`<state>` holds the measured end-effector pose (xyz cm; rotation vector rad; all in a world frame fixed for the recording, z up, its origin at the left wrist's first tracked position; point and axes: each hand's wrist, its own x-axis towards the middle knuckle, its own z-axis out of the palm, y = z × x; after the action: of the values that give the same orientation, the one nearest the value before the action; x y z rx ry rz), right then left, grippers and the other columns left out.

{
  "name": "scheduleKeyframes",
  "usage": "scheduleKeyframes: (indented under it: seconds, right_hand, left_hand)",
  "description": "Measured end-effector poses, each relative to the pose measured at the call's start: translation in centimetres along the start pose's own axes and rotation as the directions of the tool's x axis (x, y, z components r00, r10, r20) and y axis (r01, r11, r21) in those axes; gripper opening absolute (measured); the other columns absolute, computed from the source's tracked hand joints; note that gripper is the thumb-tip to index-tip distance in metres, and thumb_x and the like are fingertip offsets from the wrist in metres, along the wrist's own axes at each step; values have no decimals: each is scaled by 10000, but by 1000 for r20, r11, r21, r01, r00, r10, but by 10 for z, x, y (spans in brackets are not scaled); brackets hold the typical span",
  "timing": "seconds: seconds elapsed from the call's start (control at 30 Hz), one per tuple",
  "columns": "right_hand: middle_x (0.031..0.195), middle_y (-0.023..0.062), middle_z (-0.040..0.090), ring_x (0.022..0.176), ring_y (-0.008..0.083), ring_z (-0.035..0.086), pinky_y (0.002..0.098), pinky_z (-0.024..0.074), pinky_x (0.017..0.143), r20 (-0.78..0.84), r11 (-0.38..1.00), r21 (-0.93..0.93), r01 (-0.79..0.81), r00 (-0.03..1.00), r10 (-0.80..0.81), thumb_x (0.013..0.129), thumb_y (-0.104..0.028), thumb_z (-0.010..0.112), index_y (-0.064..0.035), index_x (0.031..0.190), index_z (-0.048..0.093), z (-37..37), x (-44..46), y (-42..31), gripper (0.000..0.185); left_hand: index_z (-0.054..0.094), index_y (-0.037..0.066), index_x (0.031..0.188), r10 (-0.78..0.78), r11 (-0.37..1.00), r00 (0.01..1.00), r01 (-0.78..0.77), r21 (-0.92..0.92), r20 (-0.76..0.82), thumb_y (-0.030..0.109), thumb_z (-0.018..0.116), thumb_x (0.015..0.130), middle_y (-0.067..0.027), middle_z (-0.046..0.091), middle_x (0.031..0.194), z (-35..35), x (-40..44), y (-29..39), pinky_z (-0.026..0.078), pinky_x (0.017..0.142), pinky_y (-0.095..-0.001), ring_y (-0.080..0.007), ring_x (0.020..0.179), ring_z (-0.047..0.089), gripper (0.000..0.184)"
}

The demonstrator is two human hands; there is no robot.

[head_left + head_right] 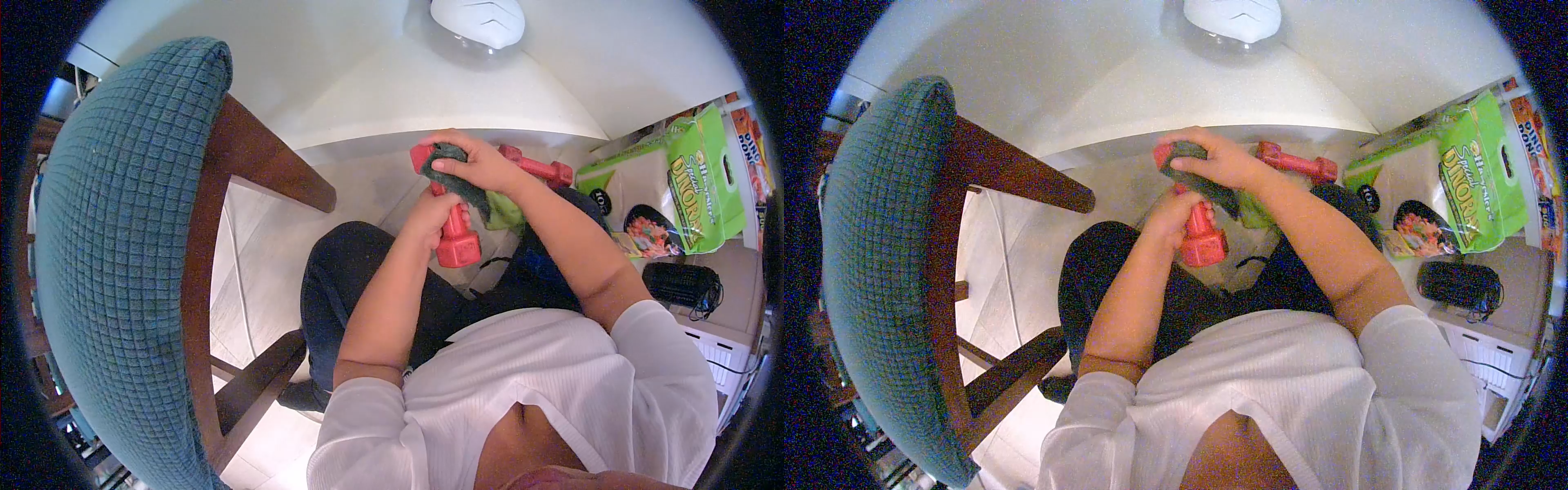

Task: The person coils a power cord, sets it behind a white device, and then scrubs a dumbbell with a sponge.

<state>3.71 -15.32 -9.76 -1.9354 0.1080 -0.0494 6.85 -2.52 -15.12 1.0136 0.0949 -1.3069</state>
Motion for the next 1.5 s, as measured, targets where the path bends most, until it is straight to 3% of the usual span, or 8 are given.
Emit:
scheduleKeyframes:
  seconds: [0.27,0.77,0.87,0.9,1.0,1.13,1.27,1.5]
  right_hand:
    - [940,79,548,922,167,506,276,385,825,-274,979,-133,152,944,-183,804,-108,542,-46,971,562,21,10,15,180]
    - [887,67,582,805,140,534,248,419,761,-526,997,-12,-74,848,57,861,-151,459,-61,1036,519,9,34,52,205]
    - [956,96,572,760,165,546,273,441,742,-394,766,632,-119,802,450,877,-199,437,-78,1114,458,-11,25,40,267]
    - [1043,125,541,820,176,537,291,441,760,-379,701,713,-30,824,421,879,-245,433,-101,1208,372,-11,22,25,365]
    - [1131,153,484,959,182,494,297,411,824,-327,757,651,63,923,204,873,-265,441,-114,1284,273,0,14,4,468]
    - [1224,130,407,1061,160,413,292,355,893,-272,985,169,37,962,11,818,-258,546,-131,1334,164,10,7,10,655]
    - [1133,118,482,1001,152,459,305,390,836,-94,951,287,-117,984,150,781,-248,598,-77,1223,350,13,4,17,535]
    - [999,236,515,941,354,510,384,398,818,-481,974,-119,-194,869,115,809,-380,501,12,1112,408,42,19,13,504]
  left_hand:
    - [458,48,873,61,997,998,-61,38,6,40,503,722,-59,501,627,0,3,-1,456,458,-300,-170,494,518,157]
    - [454,48,822,51,999,999,-51,-4,5,53,521,713,-55,492,607,-1,12,-7,468,460,-324,-185,484,508,128]
    - [460,49,820,88,994,996,-87,70,-9,50,521,711,-52,491,601,0,13,-8,466,459,-323,-182,476,505,124]
    - [462,50,819,107,991,994,-105,85,-16,49,521,711,-52,491,599,1,13,-7,465,458,-320,-181,474,504,123]
    - [441,60,860,70,997,997,-70,10,-35,24,537,689,-55,497,622,-1,17,-9,452,443,-310,-172,477,507,200]
    - [430,59,892,68,997,997,-69,-42,-23,3,546,680,-61,506,642,-6,21,-7,443,435,-299,-170,475,510,248]
    - [485,47,828,172,973,983,-159,170,-64,70,530,724,-47,506,604,-6,11,-1,429,435,-291,-163,479,499,116]
    - [464,16,869,189,955,977,-159,249,-101,3,550,686,-60,515,609,-4,16,2,414,411,-280,-155,456,503,203]
